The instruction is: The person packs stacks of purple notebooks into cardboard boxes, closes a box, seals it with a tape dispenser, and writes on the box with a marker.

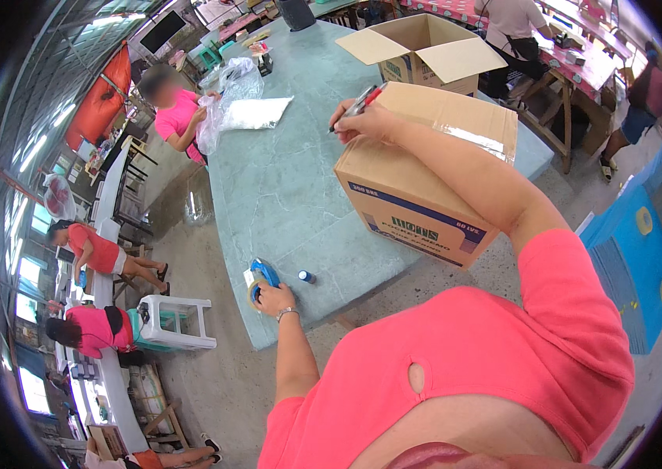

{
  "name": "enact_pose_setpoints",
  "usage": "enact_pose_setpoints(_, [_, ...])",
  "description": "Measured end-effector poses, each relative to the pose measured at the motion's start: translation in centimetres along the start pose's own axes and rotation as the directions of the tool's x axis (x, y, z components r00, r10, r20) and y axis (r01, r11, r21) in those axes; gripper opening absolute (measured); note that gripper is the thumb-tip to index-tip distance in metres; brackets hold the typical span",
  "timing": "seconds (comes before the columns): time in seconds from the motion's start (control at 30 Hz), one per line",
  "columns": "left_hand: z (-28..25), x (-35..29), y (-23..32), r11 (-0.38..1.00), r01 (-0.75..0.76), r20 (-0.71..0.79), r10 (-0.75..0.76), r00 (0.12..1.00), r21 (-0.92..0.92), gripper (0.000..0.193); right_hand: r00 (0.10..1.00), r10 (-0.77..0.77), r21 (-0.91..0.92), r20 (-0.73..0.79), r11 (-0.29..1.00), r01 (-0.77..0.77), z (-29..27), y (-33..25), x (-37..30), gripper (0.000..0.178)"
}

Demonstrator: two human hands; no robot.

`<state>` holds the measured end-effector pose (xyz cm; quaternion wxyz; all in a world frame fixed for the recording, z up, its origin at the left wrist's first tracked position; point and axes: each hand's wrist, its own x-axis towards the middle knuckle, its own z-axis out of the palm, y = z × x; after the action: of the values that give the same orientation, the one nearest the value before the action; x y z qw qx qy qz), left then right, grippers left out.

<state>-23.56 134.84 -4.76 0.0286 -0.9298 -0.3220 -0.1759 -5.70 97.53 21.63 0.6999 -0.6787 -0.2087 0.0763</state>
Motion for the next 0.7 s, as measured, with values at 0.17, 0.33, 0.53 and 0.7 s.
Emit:
enact_pose_setpoints(0.17, [0.3, 0.1, 0.0, 1.000, 0.001, -0.013, -0.001, 1.000, 0.004, 0.053, 0.989, 0.103, -0.135, 0.102, 0.987, -0.088, -0.5, -0.7, -0.6, 0.008])
enact_pose_setpoints(0.33, [0.3, -0.2, -0.3, 1.000, -0.003, -0.033, 0.003, 0.999, -0.001, 0.053, 0.989, 0.115, -0.210, 0.090, 0.973, -0.094, -0.3, -0.9, -0.9, 0.013])
enact_pose_setpoints(0.53, [-0.2, 0.0, 0.3, 1.000, 0.012, 0.031, -0.012, 0.999, 0.014, 0.054, 0.996, 0.053, -0.314, 0.065, 0.949, -0.030, -0.1, -0.5, -0.7, 0.016])
enact_pose_setpoints(0.7, [-0.1, -0.1, -0.3, 1.000, -0.008, -0.003, 0.008, 1.000, 0.012, 0.052, 0.993, 0.061, -0.341, 0.101, 0.940, -0.023, -0.1, -1.0, -0.7, 0.015])
